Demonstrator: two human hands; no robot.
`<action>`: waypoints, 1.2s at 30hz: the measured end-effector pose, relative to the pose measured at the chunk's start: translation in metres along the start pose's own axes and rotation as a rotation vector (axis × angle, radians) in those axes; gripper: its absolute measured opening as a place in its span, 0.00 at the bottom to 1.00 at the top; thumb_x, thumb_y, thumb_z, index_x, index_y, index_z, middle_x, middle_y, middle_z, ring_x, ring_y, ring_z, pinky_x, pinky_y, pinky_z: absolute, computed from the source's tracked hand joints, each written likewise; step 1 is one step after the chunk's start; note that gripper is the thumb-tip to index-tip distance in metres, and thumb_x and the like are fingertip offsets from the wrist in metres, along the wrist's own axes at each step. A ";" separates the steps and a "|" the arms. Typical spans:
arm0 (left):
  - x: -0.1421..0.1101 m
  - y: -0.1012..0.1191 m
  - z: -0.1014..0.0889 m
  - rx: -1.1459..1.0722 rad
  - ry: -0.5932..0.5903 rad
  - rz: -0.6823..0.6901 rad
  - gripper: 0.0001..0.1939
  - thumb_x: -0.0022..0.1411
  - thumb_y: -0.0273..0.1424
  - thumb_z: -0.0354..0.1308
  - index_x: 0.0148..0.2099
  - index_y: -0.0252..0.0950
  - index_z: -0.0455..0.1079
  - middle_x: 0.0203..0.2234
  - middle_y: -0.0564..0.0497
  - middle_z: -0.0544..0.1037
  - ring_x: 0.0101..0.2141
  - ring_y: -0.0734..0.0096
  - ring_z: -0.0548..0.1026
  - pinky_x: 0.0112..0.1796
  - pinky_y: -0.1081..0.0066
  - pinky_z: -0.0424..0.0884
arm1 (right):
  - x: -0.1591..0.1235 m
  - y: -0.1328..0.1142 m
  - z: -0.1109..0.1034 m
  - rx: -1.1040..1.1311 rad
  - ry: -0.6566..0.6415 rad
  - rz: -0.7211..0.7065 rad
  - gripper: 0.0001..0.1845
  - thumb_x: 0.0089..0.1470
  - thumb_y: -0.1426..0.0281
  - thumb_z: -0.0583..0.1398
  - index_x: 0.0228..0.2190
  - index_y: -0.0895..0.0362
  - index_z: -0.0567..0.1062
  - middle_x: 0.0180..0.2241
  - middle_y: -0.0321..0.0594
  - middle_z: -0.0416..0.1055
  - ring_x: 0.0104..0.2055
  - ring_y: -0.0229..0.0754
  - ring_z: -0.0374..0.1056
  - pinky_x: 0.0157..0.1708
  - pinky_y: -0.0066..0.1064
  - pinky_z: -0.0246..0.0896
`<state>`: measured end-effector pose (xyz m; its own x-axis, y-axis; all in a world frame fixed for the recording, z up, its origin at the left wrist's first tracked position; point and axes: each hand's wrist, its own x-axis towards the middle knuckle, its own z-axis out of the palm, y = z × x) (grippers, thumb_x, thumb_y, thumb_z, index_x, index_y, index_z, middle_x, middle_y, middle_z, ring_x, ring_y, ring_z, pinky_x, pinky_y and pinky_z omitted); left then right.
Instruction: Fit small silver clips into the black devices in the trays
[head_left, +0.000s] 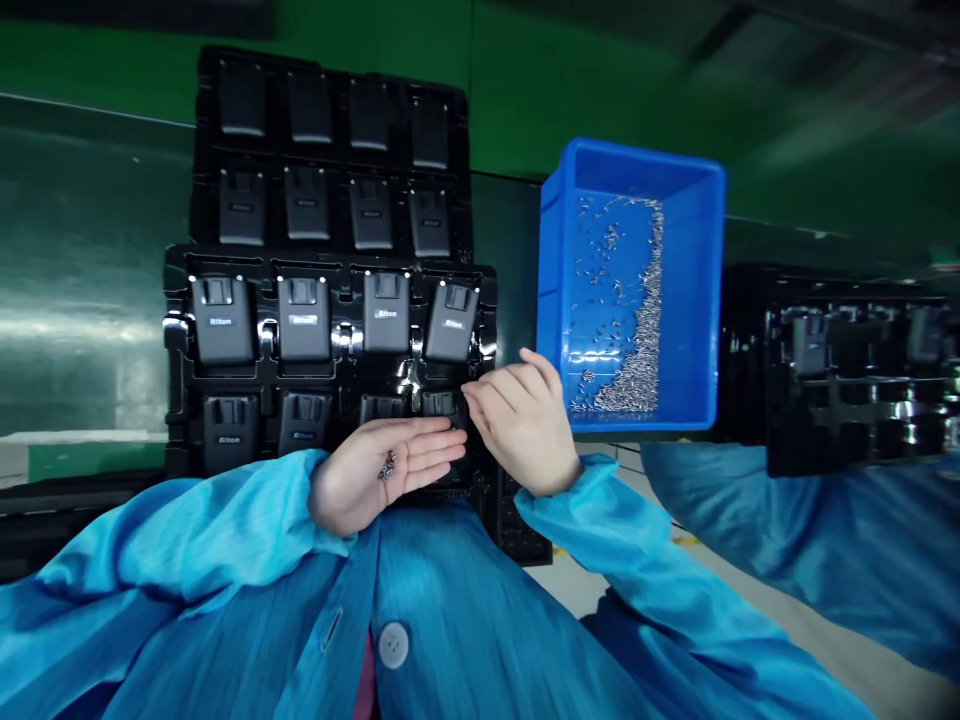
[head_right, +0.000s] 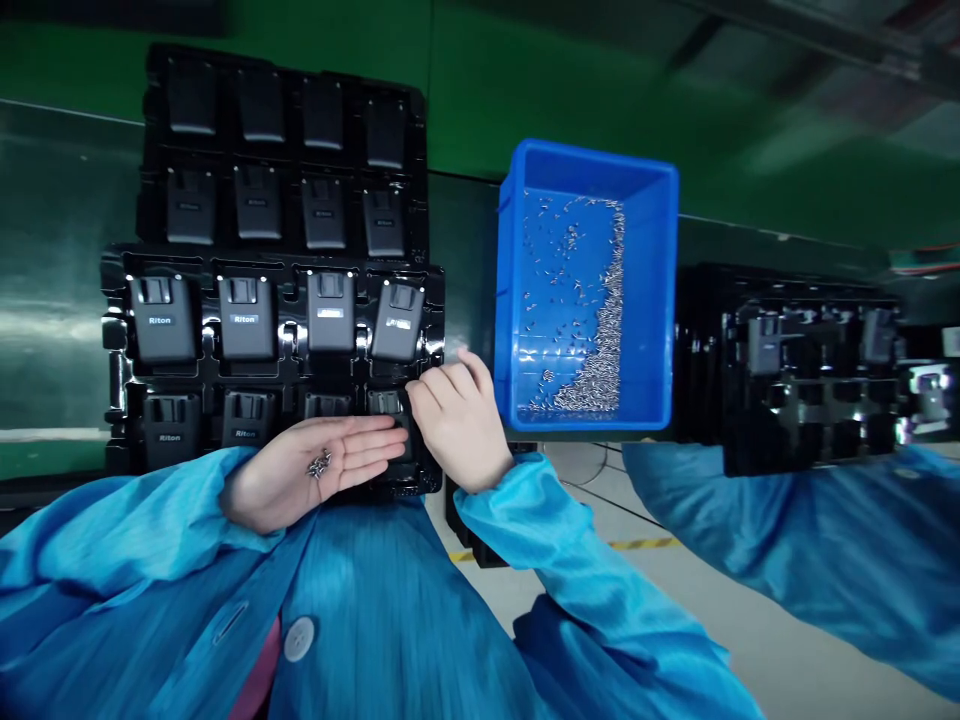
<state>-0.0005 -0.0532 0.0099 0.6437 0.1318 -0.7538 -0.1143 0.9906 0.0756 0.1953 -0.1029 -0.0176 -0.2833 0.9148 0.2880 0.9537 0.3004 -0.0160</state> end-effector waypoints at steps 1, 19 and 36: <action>0.000 0.000 0.000 -0.003 0.001 0.003 0.18 0.70 0.27 0.46 0.56 0.24 0.69 0.52 0.35 0.76 0.52 0.59 0.76 0.59 0.60 0.65 | -0.001 -0.001 0.001 0.004 0.012 0.000 0.06 0.60 0.77 0.59 0.34 0.59 0.77 0.31 0.38 0.73 0.37 0.42 0.63 0.58 0.44 0.58; 0.005 -0.005 -0.015 -0.024 -0.095 0.011 0.22 0.72 0.35 0.44 0.55 0.25 0.70 0.56 0.34 0.72 0.54 0.60 0.75 0.61 0.60 0.60 | -0.034 -0.009 0.006 0.104 -0.007 0.157 0.25 0.56 0.79 0.57 0.54 0.52 0.72 0.44 0.44 0.71 0.48 0.49 0.63 0.55 0.51 0.59; -0.010 0.018 -0.020 -0.134 -0.242 0.256 0.33 0.71 0.47 0.40 0.57 0.23 0.70 0.56 0.33 0.73 0.56 0.57 0.73 0.59 0.60 0.61 | 0.022 -0.044 -0.031 0.540 0.321 0.197 0.17 0.57 0.79 0.58 0.44 0.51 0.76 0.42 0.42 0.71 0.47 0.47 0.66 0.48 0.45 0.64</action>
<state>-0.0239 -0.0374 0.0060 0.7399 0.3955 -0.5441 -0.3825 0.9128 0.1434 0.1501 -0.1042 0.0188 0.0156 0.8658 0.5002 0.7764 0.3047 -0.5517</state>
